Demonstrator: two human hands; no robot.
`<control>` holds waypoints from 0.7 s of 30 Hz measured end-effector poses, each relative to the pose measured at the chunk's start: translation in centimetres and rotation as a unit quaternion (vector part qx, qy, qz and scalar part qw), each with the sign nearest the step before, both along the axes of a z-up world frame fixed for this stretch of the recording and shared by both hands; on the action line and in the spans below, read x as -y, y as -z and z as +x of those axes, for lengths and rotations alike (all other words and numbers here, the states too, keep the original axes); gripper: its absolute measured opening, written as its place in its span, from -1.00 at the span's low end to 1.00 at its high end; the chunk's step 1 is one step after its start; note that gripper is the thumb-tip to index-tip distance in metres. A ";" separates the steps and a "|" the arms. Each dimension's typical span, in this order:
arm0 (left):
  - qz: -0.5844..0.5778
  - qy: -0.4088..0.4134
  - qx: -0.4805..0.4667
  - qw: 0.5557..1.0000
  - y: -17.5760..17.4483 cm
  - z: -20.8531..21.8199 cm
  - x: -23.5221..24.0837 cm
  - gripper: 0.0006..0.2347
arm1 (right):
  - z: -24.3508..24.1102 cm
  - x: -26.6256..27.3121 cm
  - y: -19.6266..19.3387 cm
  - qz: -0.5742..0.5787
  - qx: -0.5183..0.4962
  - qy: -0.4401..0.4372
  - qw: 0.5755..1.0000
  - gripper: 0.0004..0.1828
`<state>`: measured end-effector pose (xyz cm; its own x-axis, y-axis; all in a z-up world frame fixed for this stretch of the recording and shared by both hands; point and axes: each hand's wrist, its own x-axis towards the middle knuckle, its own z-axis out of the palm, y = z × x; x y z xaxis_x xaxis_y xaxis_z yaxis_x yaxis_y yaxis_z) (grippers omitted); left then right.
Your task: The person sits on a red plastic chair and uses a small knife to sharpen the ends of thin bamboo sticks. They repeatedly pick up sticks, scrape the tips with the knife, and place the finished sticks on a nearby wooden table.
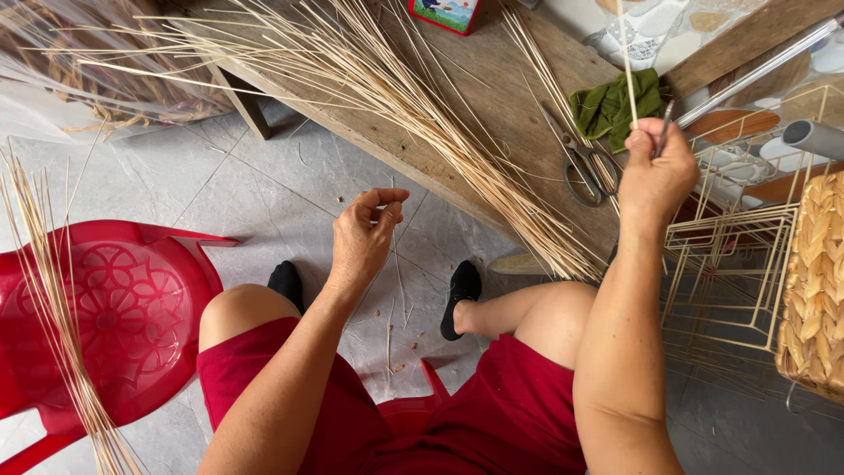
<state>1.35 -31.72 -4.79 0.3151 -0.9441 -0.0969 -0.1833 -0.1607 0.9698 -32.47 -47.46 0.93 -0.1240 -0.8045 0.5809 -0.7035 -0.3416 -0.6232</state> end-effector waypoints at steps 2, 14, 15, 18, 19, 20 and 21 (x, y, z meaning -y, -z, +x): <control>0.006 -0.003 -0.006 1.000 -0.2 -0.1 -0.2 -0.84 | 0.8 -2.2 -2.0 -0.037 -0.006 -0.041 0.998 -0.87; -0.188 0.099 -0.283 0.935 -2.0 1.6 -3.0 -0.69 | 15.8 -14.2 -2.5 0.050 -0.161 -0.319 0.933 -0.81; -0.191 0.072 -0.301 0.932 -1.7 2.1 -2.9 -0.70 | 16.4 -14.4 -2.3 0.050 -0.175 -0.333 0.925 -0.82; -0.200 -0.017 -0.340 0.919 -0.7 4.3 -2.9 -0.70 | 16.7 -14.0 -2.5 0.090 -0.175 -0.332 0.923 -0.82; -0.203 -0.049 -0.344 0.916 -0.5 5.1 -2.8 -0.71 | 16.5 -13.8 -2.7 0.141 -0.190 -0.305 0.923 -0.83; -0.204 -0.081 -0.348 0.911 -0.2 5.9 -2.9 -0.72 | 16.0 -13.9 -3.0 0.191 -0.204 -0.277 0.919 -0.83; -0.207 -0.101 -0.358 0.905 0.0 6.7 -3.0 -0.72 | 15.5 -14.1 -3.4 0.241 -0.219 -0.248 0.912 -0.82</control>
